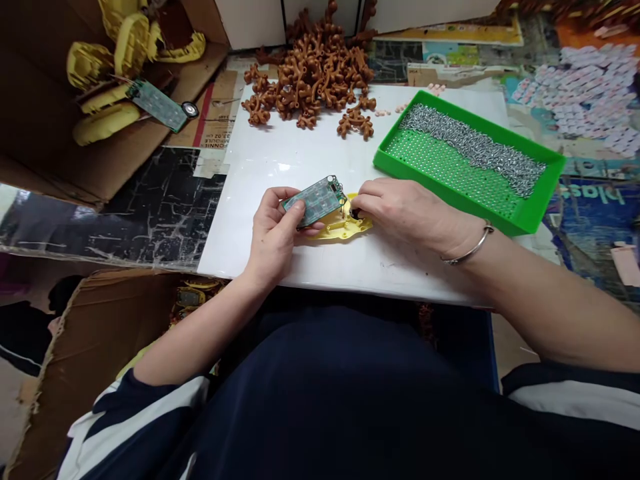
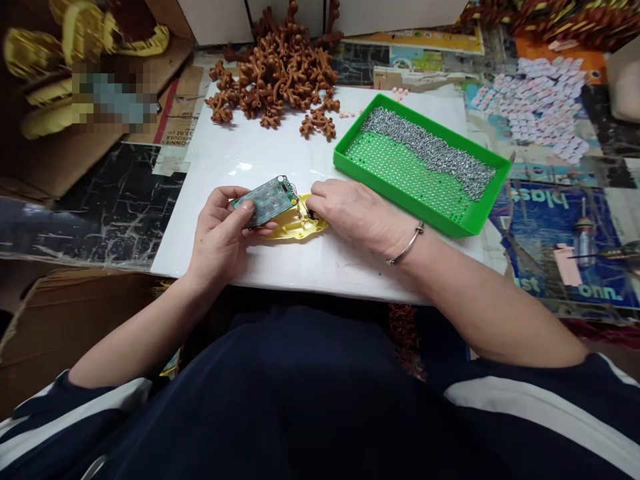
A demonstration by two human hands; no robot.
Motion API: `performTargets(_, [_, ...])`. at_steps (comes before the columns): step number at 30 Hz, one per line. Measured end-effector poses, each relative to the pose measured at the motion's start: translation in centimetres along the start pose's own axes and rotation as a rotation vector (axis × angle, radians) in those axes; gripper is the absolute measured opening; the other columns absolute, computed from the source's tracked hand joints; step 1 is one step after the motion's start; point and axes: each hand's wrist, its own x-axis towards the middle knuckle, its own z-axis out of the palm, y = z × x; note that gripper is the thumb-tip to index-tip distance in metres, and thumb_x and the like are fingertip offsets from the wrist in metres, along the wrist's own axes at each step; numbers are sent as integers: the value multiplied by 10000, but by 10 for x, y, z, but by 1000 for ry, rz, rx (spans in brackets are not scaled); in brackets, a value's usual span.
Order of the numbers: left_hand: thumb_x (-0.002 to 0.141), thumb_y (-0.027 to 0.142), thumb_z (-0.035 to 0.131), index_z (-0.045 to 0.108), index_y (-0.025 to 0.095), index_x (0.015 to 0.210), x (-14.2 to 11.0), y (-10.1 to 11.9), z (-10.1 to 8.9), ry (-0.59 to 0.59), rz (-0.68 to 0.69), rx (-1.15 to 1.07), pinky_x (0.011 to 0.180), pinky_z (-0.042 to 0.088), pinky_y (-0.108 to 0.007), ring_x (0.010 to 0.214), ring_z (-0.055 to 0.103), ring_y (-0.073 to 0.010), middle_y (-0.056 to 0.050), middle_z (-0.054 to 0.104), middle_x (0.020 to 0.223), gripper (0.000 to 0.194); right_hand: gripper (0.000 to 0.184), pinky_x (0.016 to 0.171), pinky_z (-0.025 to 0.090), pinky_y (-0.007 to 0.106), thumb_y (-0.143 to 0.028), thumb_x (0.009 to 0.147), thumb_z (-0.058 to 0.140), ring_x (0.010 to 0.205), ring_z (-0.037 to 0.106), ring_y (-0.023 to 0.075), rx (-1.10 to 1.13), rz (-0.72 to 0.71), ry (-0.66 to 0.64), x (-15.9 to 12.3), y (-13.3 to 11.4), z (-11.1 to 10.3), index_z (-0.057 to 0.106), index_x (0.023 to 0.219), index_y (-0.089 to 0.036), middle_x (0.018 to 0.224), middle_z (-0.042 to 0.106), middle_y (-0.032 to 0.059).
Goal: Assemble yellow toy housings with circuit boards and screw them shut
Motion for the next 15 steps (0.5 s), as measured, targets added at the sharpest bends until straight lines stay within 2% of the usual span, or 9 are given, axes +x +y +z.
performTargets(4, [758,495,769,472,238,958,1,1,0,-25,13,18,456,528,-214,574,671,-132,40,605,771,441,276,581,350,296,-58,953,403,640,483,146,-20,-22,-59,9,-4,-11,651,870,-145,751,598,68])
performTargets(8, [769,489,757,493,234,956,2,7,2,-49,85,61,481,551,-234,520,640,-119,45,605,738,412,252,564,357,277,-50,922,449,612,486,130,14,32,-77,6,-6,-14,671,863,-152,763,612,55])
performTargets(10, [768,471,757,506,230,951,2,11,3,-55,111,70,505,574,-253,487,614,-109,54,586,712,393,242,576,380,284,-106,949,451,635,521,144,29,97,13,1,-9,-14,681,892,-153,784,628,62])
performTargets(12, [771,455,753,514,228,938,2,14,4,-67,108,78,529,588,-261,495,610,-107,54,584,706,370,258,629,436,298,-201,993,435,722,579,171,65,160,189,-2,-15,-15,687,973,-154,868,658,83])
performTargets(14, [771,449,755,529,222,923,2,17,6,-85,121,97,532,583,-247,542,618,-109,40,600,731,355,279,751,498,329,-279,1010,439,898,624,209,123,178,346,-1,-23,-17,664,1124,-160,1063,672,116])
performTargets(15, [768,449,759,540,217,917,2,19,8,-98,140,110,532,576,-235,570,616,-108,32,606,746,352,300,819,509,349,-293,1005,456,993,621,226,149,168,383,1,-26,-19,633,1210,-164,1166,657,129])
